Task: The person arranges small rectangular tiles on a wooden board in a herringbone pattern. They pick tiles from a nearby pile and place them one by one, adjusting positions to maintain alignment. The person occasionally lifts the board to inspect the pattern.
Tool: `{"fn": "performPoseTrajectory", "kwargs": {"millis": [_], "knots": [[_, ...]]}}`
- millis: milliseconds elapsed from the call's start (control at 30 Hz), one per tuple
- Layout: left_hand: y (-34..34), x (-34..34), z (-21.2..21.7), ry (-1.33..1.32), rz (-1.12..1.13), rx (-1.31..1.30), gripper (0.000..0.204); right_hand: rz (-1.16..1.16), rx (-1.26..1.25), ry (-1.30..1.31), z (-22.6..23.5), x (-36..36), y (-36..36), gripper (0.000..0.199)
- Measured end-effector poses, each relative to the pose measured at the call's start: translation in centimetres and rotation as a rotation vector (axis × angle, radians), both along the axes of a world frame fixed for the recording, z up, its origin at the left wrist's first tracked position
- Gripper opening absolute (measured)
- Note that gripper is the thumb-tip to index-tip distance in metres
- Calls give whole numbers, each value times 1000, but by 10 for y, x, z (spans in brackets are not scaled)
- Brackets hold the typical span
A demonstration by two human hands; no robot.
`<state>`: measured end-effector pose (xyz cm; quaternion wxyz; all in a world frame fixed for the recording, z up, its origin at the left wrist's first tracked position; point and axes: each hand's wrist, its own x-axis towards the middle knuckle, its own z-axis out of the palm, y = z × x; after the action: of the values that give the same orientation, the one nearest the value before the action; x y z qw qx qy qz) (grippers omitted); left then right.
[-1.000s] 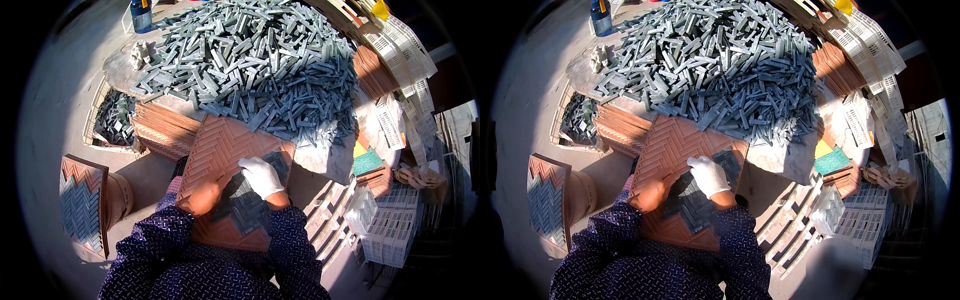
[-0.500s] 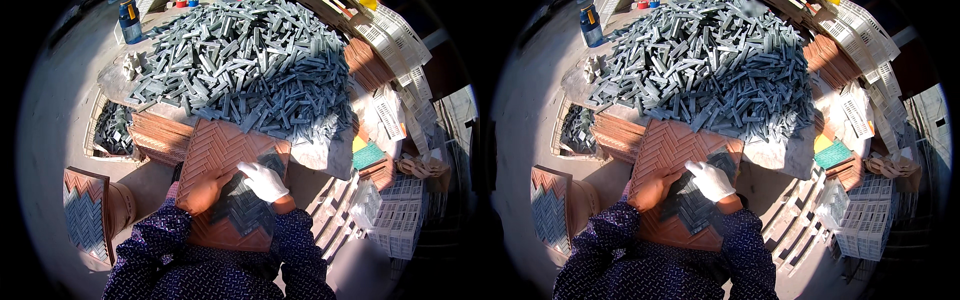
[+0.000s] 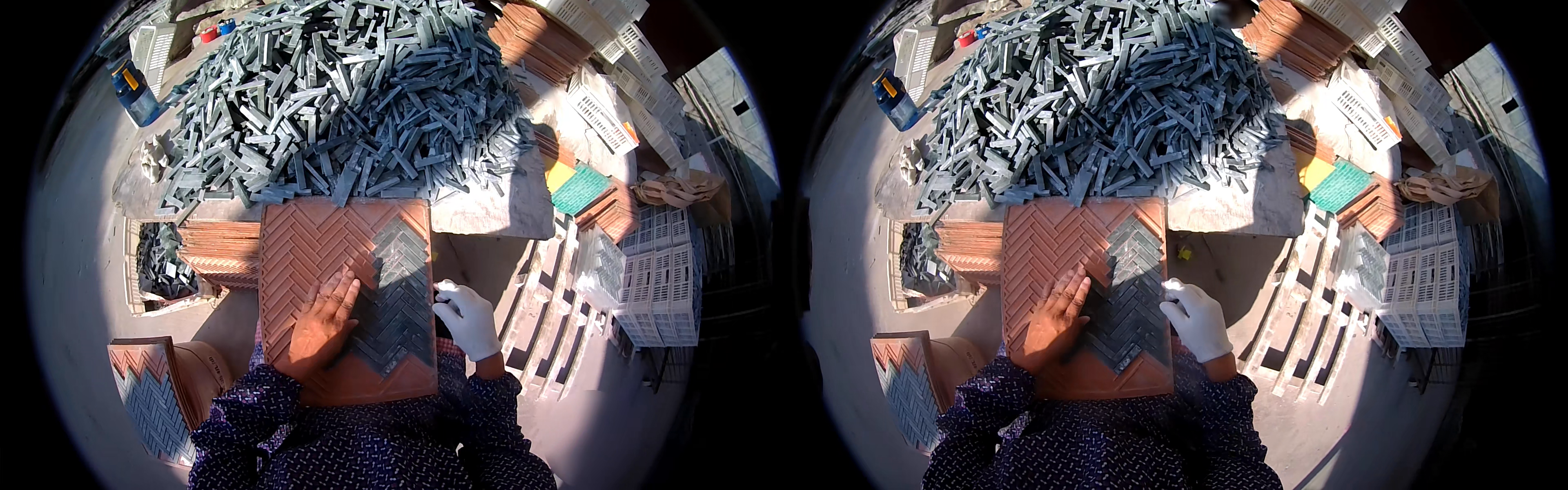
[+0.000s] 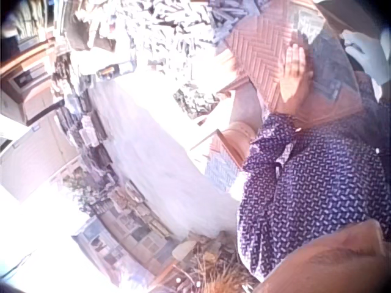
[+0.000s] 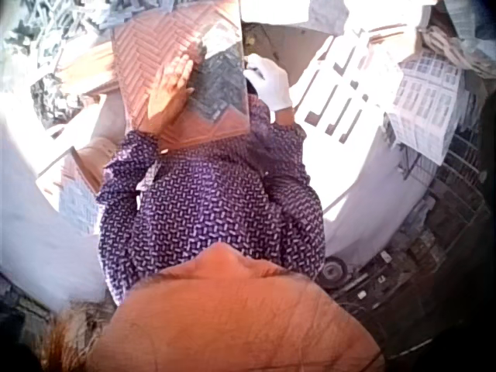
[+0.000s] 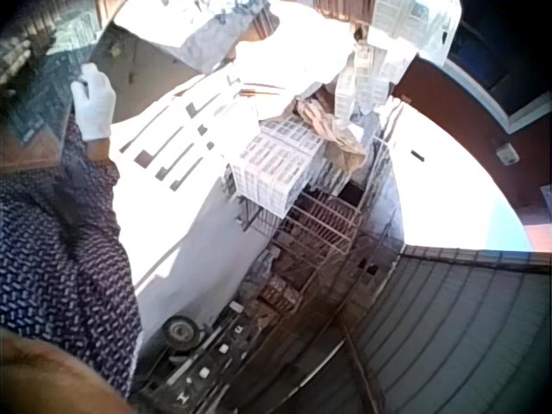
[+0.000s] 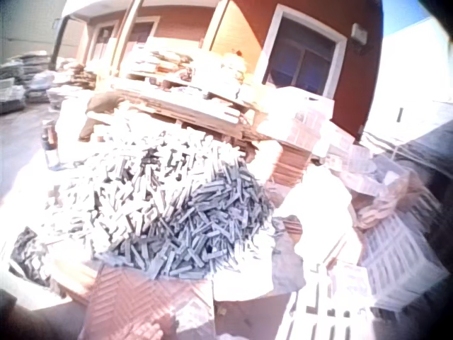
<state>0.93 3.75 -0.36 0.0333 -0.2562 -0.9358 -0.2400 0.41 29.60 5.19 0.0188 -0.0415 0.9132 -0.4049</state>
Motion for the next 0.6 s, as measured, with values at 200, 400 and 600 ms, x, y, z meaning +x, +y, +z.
{"fn": "performPoseTrajectory", "kwargs": {"millis": [200,400,600], "knots": [[10,1,-7,-157,-108,-197,73,-78,-48,8,-11,22,17,25],[7,-8,-2,-192,-80,-172,74,-48,-34,44,-12,22,14,24],[2,-26,-1,-189,-117,-74,76,-65,-76,81,-12,20,16,19]]}}
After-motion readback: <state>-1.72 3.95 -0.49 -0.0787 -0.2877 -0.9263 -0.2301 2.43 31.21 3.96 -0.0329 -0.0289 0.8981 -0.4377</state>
